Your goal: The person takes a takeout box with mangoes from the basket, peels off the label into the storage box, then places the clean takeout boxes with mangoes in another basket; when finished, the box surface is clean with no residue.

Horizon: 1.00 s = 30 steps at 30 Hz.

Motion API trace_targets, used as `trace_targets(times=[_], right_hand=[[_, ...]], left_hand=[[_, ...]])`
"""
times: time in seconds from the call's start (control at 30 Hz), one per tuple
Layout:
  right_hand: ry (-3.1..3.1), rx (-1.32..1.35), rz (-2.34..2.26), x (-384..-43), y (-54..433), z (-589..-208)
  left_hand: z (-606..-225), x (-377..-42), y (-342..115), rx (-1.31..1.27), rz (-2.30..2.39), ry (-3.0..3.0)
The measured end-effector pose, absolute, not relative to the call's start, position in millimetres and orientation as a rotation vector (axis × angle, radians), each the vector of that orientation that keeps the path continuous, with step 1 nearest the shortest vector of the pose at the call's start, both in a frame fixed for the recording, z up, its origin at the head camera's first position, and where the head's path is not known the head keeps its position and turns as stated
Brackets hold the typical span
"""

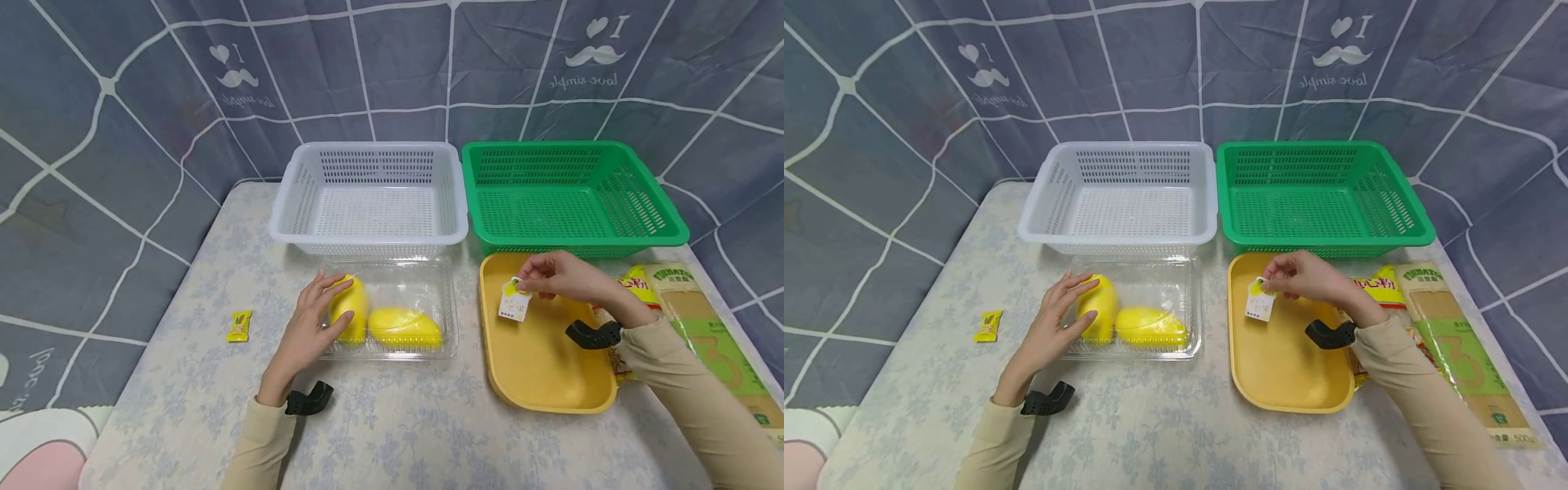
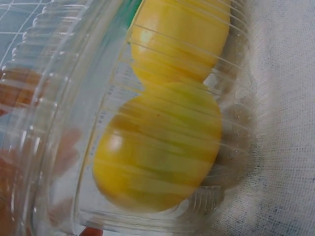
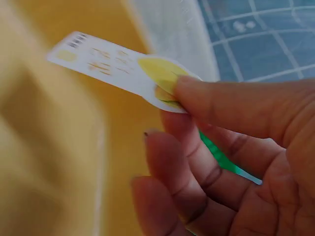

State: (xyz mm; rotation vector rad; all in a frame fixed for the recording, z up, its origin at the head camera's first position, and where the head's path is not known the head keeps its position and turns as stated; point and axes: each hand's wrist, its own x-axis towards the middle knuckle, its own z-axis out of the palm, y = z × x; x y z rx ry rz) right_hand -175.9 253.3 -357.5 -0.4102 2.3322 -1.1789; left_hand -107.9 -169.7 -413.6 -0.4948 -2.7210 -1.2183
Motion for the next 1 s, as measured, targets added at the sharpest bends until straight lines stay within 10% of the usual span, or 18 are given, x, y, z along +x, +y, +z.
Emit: trace_targets(times=[1.0], right_hand=[[2.648, -0.579, -0.674, -178, 252, -402]], left_hand=[[-413, -109, -170, -0.505, -1.247, -2.715]])
